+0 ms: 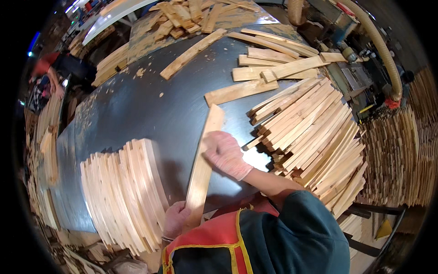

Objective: The person sorts and stacks thin wooden planks on a metal workbench in a workshop. They pick up individual planks from a pile, inspect them, and place them into a neat stack, occasionally adjusting the alignment of the stack.

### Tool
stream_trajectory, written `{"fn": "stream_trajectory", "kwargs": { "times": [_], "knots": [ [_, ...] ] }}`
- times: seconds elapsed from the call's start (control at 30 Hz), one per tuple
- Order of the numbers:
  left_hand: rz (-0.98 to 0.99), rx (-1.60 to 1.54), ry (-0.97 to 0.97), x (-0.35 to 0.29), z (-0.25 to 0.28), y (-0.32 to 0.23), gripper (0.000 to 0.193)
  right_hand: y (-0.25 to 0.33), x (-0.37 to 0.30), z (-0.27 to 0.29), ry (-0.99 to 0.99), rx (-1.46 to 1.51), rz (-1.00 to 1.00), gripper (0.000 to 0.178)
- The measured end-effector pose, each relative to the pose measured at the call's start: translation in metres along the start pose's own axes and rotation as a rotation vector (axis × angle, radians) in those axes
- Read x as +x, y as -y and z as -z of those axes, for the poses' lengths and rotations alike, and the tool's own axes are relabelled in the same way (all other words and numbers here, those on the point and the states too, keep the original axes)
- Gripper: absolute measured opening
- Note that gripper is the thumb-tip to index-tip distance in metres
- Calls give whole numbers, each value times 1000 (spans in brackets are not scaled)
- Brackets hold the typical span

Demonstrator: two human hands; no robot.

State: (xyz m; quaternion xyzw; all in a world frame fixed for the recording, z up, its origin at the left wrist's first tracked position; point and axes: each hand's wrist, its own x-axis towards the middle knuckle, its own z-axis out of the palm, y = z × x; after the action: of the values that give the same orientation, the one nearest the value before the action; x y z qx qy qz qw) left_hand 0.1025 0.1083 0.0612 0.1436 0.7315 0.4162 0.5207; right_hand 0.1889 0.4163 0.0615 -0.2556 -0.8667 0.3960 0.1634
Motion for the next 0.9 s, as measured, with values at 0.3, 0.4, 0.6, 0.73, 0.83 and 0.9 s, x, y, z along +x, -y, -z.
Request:
{"fn": "stream_trajectory", "kwargs": {
  "times": [0.3, 0.4, 0.6, 0.73, 0.83, 0.9],
  "knots": [
    [24, 1032, -372, -24, 11, 51, 67, 37, -39, -148, 611, 567, -696, 48],
    [-252, 1102, -658, -14, 9, 51, 77, 68, -37, -187, 815, 178, -282, 50],
    [-167, 1328, -737, 30, 26, 94, 82, -27, 59, -140, 539, 90, 156, 46],
    [-139, 1166, -669, 40, 8, 68, 85, -114, 169, 36, 309, -799, 119, 51],
    [-257, 1151, -542, 68, -18, 10, 85, -168, 188, 95, 379, -1016, -39, 66],
    [-350, 1133, -499, 90, -38, -34, 86, -186, 199, 104, 545, -958, -151, 72]
  ]
}}
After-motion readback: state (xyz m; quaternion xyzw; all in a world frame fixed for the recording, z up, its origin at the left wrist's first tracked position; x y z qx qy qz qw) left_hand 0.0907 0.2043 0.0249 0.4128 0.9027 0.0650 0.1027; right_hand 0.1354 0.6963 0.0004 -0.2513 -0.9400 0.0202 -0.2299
